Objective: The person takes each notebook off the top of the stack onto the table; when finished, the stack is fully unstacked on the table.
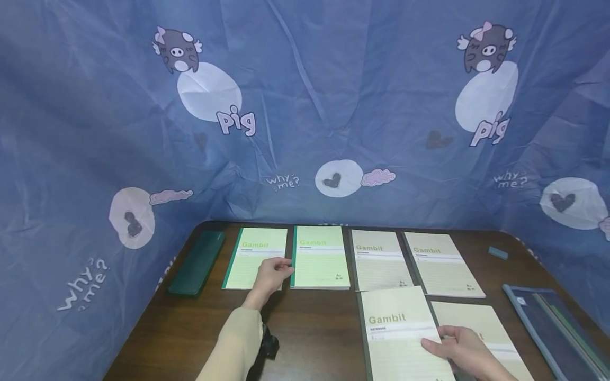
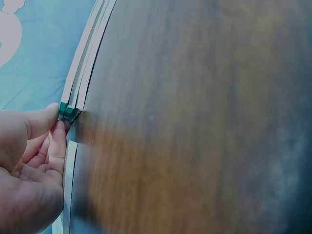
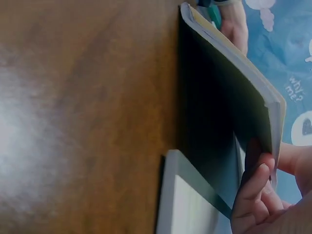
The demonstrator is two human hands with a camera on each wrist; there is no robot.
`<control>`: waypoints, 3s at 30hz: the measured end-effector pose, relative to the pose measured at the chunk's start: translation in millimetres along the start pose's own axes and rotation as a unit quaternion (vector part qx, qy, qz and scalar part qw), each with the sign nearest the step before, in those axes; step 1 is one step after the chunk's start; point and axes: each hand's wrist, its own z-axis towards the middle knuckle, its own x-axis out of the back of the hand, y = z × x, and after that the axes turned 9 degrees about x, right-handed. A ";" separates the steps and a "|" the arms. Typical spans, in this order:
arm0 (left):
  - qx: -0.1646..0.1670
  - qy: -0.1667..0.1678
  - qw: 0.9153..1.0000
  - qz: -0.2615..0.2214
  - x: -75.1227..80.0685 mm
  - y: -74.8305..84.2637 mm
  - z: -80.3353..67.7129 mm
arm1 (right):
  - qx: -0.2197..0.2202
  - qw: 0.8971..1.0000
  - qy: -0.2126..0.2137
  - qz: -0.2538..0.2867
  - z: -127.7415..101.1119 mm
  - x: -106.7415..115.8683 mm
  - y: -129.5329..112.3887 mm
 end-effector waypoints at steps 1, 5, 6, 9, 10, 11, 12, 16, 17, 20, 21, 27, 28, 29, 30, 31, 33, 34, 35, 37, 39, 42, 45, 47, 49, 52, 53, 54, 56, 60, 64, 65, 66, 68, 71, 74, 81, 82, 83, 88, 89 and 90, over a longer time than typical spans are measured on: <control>0.001 0.000 1.000 0.001 0.1 -0.1 0.0 | 0.001 1.000 -0.003 -0.002 -1.0 -0.3 1.2; 0.002 -0.002 1.000 0.002 0.6 -0.1 -0.3 | 0.007 1.000 -0.009 0.016 -4.3 -3.0 4.1; 0.003 -0.002 1.000 0.002 0.8 0.0 -0.5 | 0.008 1.000 -0.005 0.018 -4.6 -4.2 4.3; 0.000 -0.003 1.000 -0.001 1.6 -0.2 -0.9 | 0.001 1.000 0.025 -0.016 -5.3 -7.6 2.8; -0.002 -0.003 1.000 -0.002 1.8 -0.3 -0.9 | 0.002 0.999 0.032 -0.034 -5.5 -8.3 2.1; -0.005 -0.004 1.000 -0.003 1.9 -0.4 -0.8 | 0.004 0.998 0.038 -0.052 -5.6 -8.8 1.4; -0.007 -0.005 1.000 -0.004 2.1 -0.5 -1.0 | 0.007 0.997 0.039 -0.067 -6.1 -8.9 0.7; -0.015 -0.009 1.000 -0.005 2.7 -1.9 -0.5 | 0.034 0.989 0.022 -0.143 -7.8 -8.0 -2.3; -0.015 -0.009 1.000 -0.005 2.8 -2.3 -0.3 | 0.037 0.987 0.017 -0.157 -8.3 -8.1 -3.4; -0.015 -0.007 1.000 -0.005 3.1 -3.4 0.4 | 0.043 0.980 0.007 -0.194 -9.6 -9.9 -6.7; -0.015 -0.006 1.000 -0.006 3.1 -3.6 0.5 | 0.043 0.979 0.007 -0.201 -9.9 -10.8 -8.0; -0.014 -0.006 1.000 -0.005 2.8 -3.6 1.2 | 0.062 0.967 0.013 -0.248 -12.6 -14.6 -10.0; -0.014 -0.007 1.000 -0.006 2.7 -3.5 1.3 | 0.065 0.965 0.014 -0.255 -13.0 -14.8 -9.9; -0.013 -0.008 1.000 -0.007 2.7 -3.3 1.2 | 0.070 0.962 0.015 -0.263 -12.9 -14.9 -9.6; -0.013 -0.008 1.000 -0.007 2.7 -3.1 1.2 | 0.075 0.960 0.016 -0.269 -12.9 -14.8 -9.2; -0.014 -0.009 1.000 -0.007 2.7 -2.9 1.0 | 0.079 0.958 0.016 -0.275 -12.9 -14.6 -8.8; -0.013 -0.009 1.000 -0.007 3.0 -2.1 0.6 | 0.086 0.954 0.016 -0.288 -12.6 -14.0 -8.3; -0.012 -0.009 1.000 -0.006 3.2 -1.8 0.4 | 0.090 0.951 0.017 -0.295 -12.8 -13.5 -7.8; -0.012 -0.010 1.000 -0.005 3.4 -1.5 0.0 | 0.095 0.949 0.017 -0.299 -12.8 -13.2 -7.7; -0.012 -0.010 1.000 -0.003 3.6 -0.7 -0.6 | 0.096 0.948 0.020 -0.304 -12.6 -13.2 -8.8; -0.011 -0.009 1.000 -0.003 3.5 -0.7 -0.7 | 0.097 0.946 0.022 -0.309 -13.2 -13.2 -8.5; -0.009 -0.008 1.000 -0.002 3.0 -1.6 -0.8 | 0.098 0.945 0.022 -0.313 -13.2 -13.5 -7.8; -0.012 -0.007 1.000 -0.003 2.4 -2.0 -0.4 | 0.098 0.944 0.025 -0.315 -12.8 -13.2 -7.3; -0.014 -0.006 1.000 -0.003 2.1 -2.3 -0.2 | 0.103 0.941 0.025 -0.320 -12.3 -12.7 -6.3; -0.016 -0.006 1.000 -0.002 1.8 -2.5 0.0 | 0.103 0.940 0.025 -0.323 -12.0 -12.3 -5.7; -0.017 -0.005 1.000 -0.001 1.6 -2.1 0.0 | 0.099 0.939 0.022 -0.328 -12.0 -11.9 -4.6; -0.016 -0.005 1.000 -0.001 1.5 -1.9 -0.1 | 0.096 0.940 0.022 -0.327 -12.1 -11.9 -4.8; -0.016 -0.004 1.000 0.001 1.5 -1.7 -0.1 | 0.094 0.940 0.022 -0.326 -12.2 -12.0 -4.8; -0.015 -0.005 1.000 0.001 1.4 -1.5 -0.1 | 0.089 0.942 0.022 -0.324 -12.3 -12.3 -5.2; -0.011 -0.007 1.000 0.001 1.3 -1.2 -0.2 | 0.081 0.945 0.025 -0.317 -12.4 -13.3 -5.8; -0.007 -0.009 1.000 -0.002 1.2 -0.3 -1.3 | 0.080 0.945 0.025 -0.317 -13.0 -13.7 -5.4; -0.006 -0.010 1.000 -0.003 1.2 0.2 -1.8 | 0.081 0.944 0.025 -0.318 -13.1 -13.7 -5.5; -0.005 -0.010 1.000 -0.004 1.3 0.5 -2.2 | 0.081 0.944 0.024 -0.320 -13.1 -13.7 -6.1; -0.003 -0.010 1.000 -0.005 1.3 0.9 -2.8 | 0.085 0.942 0.024 -0.324 -13.5 -13.2 -7.6; 0.001 -0.009 1.000 -0.007 1.3 1.7 -3.3 | 0.096 0.938 0.023 -0.333 -14.8 -10.5 -10.3; 0.003 -0.009 1.000 -0.006 1.1 2.0 -2.9 | 0.110 0.934 0.031 -0.337 -15.4 -6.9 -17.3; 0.005 -0.007 1.000 -0.006 1.4 2.4 -2.3 | 0.162 0.923 0.061 -0.344 -10.7 -6.0 -41.0; 0.003 -0.008 1.000 -0.006 1.5 2.3 -2.5 | 0.165 0.922 0.062 -0.346 -8.8 -7.4 -44.1; 0.003 -0.008 1.000 -0.006 1.6 2.3 -2.6 | 0.169 0.922 0.062 -0.344 -6.5 -9.0 -46.8; -0.004 -0.008 1.000 -0.007 1.9 2.4 -3.2 | 0.189 0.933 0.057 -0.301 10.9 -18.5 -57.2; -0.006 -0.008 1.000 -0.007 2.0 2.4 -3.2 | 0.195 0.935 0.054 -0.290 15.4 -20.0 -59.2; -0.007 -0.008 1.000 -0.008 2.2 2.6 -3.2 | 0.200 0.938 0.051 -0.279 20.2 -21.3 -61.5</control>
